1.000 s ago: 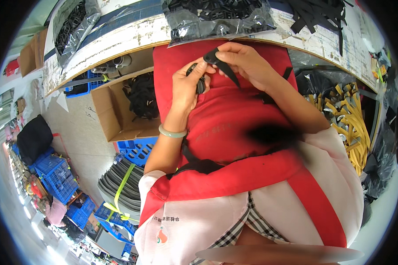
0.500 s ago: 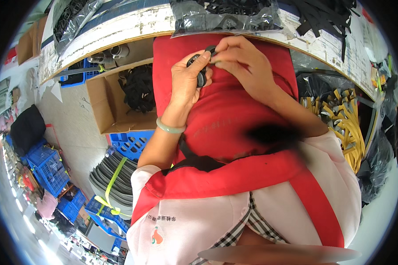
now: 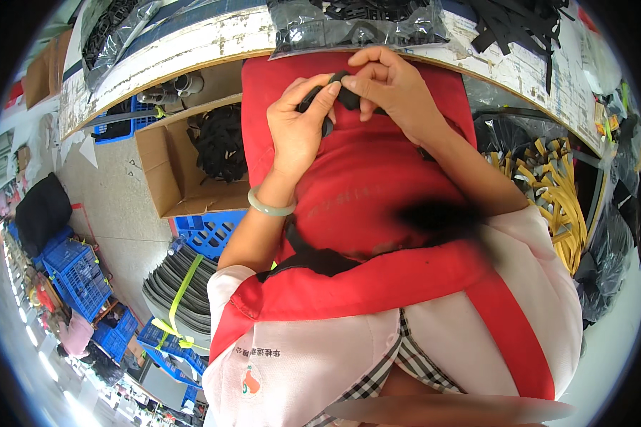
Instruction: Assembling plastic buckles onto black nylon straps at a factory workstation.
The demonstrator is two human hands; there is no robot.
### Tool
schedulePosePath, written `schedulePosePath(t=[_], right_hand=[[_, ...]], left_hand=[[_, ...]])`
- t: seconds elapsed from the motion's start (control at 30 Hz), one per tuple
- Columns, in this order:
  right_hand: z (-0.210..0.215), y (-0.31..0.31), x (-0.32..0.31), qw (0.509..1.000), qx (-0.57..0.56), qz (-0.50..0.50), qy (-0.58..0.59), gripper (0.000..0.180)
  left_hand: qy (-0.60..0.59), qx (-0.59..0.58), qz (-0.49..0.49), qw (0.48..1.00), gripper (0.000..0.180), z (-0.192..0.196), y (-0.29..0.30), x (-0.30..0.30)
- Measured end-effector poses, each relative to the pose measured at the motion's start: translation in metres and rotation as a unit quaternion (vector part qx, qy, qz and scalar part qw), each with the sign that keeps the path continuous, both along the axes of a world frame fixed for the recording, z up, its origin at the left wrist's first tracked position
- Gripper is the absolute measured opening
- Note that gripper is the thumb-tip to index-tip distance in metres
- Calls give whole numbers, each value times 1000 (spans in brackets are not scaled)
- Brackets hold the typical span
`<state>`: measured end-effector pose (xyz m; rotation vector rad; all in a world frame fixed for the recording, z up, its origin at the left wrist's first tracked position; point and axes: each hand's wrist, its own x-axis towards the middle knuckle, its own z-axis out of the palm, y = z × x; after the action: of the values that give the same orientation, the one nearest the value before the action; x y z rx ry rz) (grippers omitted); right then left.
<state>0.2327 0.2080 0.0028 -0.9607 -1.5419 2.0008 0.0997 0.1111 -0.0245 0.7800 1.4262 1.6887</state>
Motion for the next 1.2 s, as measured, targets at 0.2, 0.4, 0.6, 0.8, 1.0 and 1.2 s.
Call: schedulePosePath(t=[0.2, 0.4, 0.6, 0.8, 1.0, 1.2], right_hand=[[-12, 20, 1, 953, -249, 172, -1, 20], [-24, 20, -19, 994, -41, 95, -31, 16], [-1, 1, -30, 969, 49, 224, -87, 16], [7, -45, -58, 939, 38, 338, -58, 18], [-1, -22, -30, 958, -37, 274, -77, 17], [-13, -2, -10, 981, -143, 129, 8, 18]], left_hand=[[-62, -37, -52, 996, 14, 1, -18, -15], [-172, -54, -72, 981, 20, 35, -93, -80], [119, -160, 258, 945, 25, 45, -153, -136], [182, -61, 125, 974, 15, 5, -64, -41], [-297, -58, 48, 952, 23, -14, -32, -28], [-361, -94, -63, 926, 25, -21, -38, -48]])
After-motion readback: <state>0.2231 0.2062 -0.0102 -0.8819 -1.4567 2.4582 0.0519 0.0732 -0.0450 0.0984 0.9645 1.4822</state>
